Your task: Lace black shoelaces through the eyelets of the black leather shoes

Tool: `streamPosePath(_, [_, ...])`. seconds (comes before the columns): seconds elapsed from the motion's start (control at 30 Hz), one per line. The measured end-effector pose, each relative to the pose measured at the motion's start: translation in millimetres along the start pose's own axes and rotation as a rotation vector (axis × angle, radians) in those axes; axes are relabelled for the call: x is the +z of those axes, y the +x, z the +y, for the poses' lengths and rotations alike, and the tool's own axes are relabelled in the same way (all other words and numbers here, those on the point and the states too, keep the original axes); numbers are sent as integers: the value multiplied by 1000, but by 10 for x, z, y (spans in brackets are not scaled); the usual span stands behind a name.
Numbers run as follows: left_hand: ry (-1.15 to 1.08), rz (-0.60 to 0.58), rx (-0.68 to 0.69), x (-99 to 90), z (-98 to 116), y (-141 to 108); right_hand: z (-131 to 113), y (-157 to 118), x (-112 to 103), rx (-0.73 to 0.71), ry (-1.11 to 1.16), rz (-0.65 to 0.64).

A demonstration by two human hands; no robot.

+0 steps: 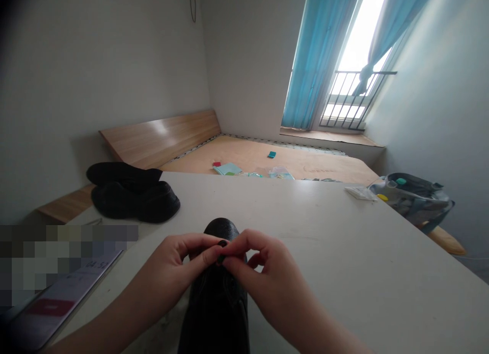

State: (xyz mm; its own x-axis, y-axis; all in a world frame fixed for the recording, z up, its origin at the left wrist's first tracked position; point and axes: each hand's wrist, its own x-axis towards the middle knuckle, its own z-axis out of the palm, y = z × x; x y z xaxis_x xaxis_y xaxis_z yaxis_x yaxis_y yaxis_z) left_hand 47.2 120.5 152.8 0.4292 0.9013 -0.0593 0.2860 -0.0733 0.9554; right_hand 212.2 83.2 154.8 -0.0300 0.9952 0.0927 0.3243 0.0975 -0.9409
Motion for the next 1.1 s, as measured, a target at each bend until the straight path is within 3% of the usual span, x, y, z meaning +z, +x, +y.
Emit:
streamPosePath(0.27, [144,-25,188,18,-67,-82,43,-13,95,-44,3,33])
streamPosePath(0.43, [97,79,154,30,-125,-108,96,-28,100,-150,-141,83])
streamPosePath(0.57, [46,-42,205,22,-51,-49,138,-46,72,-431,-425,123])
streamPosePath(0.67, [18,-58,172,10,-4,-14,152,-49,64,-662,-609,152])
streamPosePath(0.83, [-134,-73,90,16,-20,-9,128,-51,61,-848,-854,190])
streamPosePath(1.1, [-171,-59,-16,-22,-47,3,22,-71,-43,-722,-673,14])
